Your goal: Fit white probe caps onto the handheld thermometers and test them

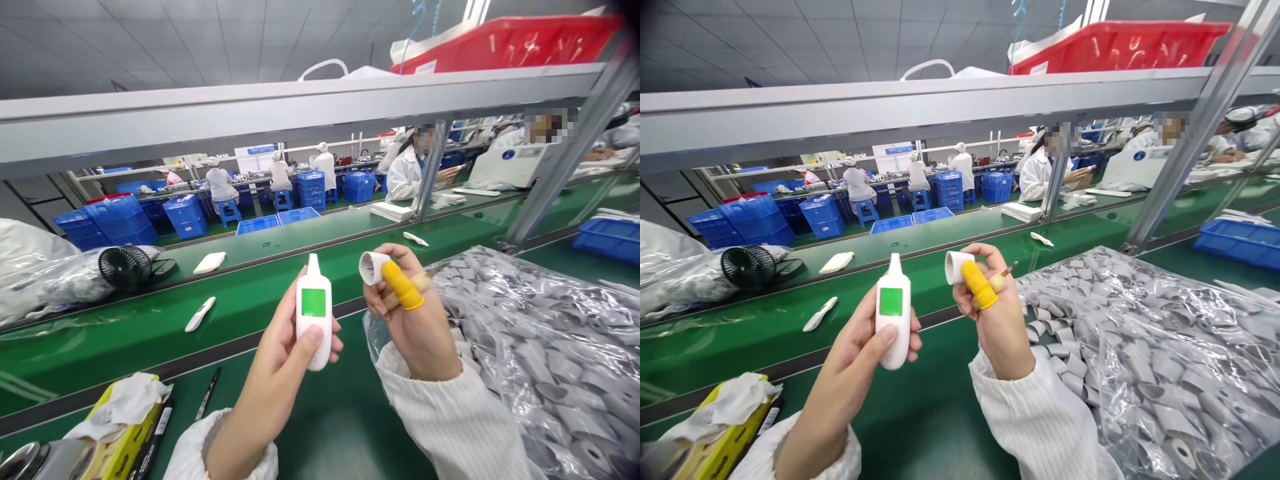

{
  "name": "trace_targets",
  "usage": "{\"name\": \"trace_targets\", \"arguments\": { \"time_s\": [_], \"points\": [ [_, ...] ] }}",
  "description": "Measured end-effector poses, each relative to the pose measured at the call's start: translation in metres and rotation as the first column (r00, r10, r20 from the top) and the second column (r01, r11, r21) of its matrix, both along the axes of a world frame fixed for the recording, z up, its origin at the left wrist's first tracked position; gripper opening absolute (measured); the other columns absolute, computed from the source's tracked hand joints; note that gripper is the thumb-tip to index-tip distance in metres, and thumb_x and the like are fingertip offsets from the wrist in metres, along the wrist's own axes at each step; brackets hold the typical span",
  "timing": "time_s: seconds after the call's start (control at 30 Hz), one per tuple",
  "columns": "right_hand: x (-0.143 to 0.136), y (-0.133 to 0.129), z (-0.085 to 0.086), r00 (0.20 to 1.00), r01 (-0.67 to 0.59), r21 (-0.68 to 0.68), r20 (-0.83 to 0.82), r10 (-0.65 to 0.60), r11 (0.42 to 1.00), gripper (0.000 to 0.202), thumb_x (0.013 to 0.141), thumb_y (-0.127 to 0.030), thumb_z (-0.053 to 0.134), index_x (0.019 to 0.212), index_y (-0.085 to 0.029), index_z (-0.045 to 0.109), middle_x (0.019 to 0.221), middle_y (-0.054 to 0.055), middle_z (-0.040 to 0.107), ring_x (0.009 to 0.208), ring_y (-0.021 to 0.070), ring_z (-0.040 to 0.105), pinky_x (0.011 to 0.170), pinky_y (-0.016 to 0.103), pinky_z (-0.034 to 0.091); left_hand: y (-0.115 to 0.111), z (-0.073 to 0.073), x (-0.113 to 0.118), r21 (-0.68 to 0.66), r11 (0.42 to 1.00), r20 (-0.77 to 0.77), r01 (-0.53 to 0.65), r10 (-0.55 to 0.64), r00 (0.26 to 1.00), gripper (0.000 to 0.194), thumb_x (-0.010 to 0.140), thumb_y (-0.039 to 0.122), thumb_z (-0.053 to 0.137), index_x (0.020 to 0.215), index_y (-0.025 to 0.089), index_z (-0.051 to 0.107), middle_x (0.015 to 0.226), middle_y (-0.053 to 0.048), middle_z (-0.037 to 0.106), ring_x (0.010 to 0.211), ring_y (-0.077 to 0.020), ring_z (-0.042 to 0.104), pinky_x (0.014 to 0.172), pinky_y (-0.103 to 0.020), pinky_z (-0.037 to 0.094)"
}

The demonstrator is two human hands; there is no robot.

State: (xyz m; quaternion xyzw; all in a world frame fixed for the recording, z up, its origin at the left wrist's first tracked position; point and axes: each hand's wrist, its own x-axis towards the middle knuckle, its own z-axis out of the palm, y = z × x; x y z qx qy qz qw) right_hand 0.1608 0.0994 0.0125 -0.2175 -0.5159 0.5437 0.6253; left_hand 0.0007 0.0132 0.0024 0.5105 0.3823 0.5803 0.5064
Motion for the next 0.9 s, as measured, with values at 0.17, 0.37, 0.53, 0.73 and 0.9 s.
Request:
{"name": "trace_targets", "arguments": {
  "time_s": [0.17, 0.37, 0.53, 0.73, 0.9],
  "points": [
    [-0.008, 0.002, -0.006, 1.000, -0.002, 0.032, -0.013, 0.002, 0.999, 0.033, 0.079, -0.042, 0.074, 0.098, -0.024, 0.055, 0.056, -0.009, 0.049, 0.040, 0.0045, 0.034, 0.039, 0.018, 0.022, 0.002, -0.011, 0.011, 0.041, 0.992, -0.200, -0.123, 0.129, 0.971, 0.059, 0.085, 0.040, 0.072, 0.141, 0.034, 0.053, 0.099, -0.004, 0.068, 0.060, -0.0108, 0.052, 0.052, -0.023, 0.045],
    [-0.005, 0.001, -0.005, 0.967, -0.112, 0.111, 0.243, 0.082, 0.988, 0.031, 0.076, -0.038, 0.081, 0.098, -0.021, 0.068, 0.086, 0.001, 0.064, 0.065, 0.0092, 0.056, 0.052, 0.019, 0.046, 0.010, -0.017, 0.013, 0.055, 0.979, -0.365, -0.195, 0.201, 0.909, 0.069, 0.085, 0.042, 0.072, 0.148, 0.041, 0.043, 0.120, -0.005, 0.068, 0.074, -0.0194, 0.064, 0.055, -0.027, 0.046],
    [-0.006, 0.001, -0.008, 0.976, -0.085, 0.103, 0.207, 0.062, 0.991, 0.028, 0.082, -0.036, 0.077, 0.103, -0.021, 0.069, 0.090, 0.001, 0.066, 0.068, 0.0090, 0.061, 0.053, 0.017, 0.049, 0.011, -0.016, 0.010, 0.072, 0.974, -0.366, -0.213, 0.224, 0.903, 0.074, 0.085, 0.040, 0.073, 0.150, 0.040, 0.039, 0.105, -0.004, 0.070, 0.065, -0.0172, 0.061, 0.052, -0.026, 0.045],
    [-0.011, 0.000, -0.007, 0.986, -0.014, 0.142, 0.169, -0.010, 0.990, 0.027, 0.081, -0.035, 0.078, 0.101, -0.020, 0.068, 0.086, 0.001, 0.066, 0.068, 0.0103, 0.063, 0.056, 0.019, 0.052, 0.009, -0.014, 0.010, 0.117, 0.973, -0.408, -0.200, 0.231, 0.883, 0.073, 0.088, 0.034, 0.069, 0.152, 0.040, 0.034, 0.099, -0.002, 0.070, 0.060, -0.0145, 0.057, 0.052, -0.026, 0.046],
    [-0.013, -0.002, -0.010, 0.945, -0.009, 0.232, 0.319, -0.068, 0.973, 0.026, 0.085, -0.037, 0.073, 0.102, -0.019, 0.067, 0.080, 0.002, 0.066, 0.067, 0.0127, 0.063, 0.055, 0.021, 0.054, 0.014, -0.020, 0.009, 0.117, 0.978, -0.405, -0.172, 0.205, 0.891, 0.072, 0.092, 0.040, 0.064, 0.155, 0.041, 0.029, 0.094, -0.002, 0.070, 0.068, -0.0189, 0.064, 0.052, -0.026, 0.047]
  ]
}}
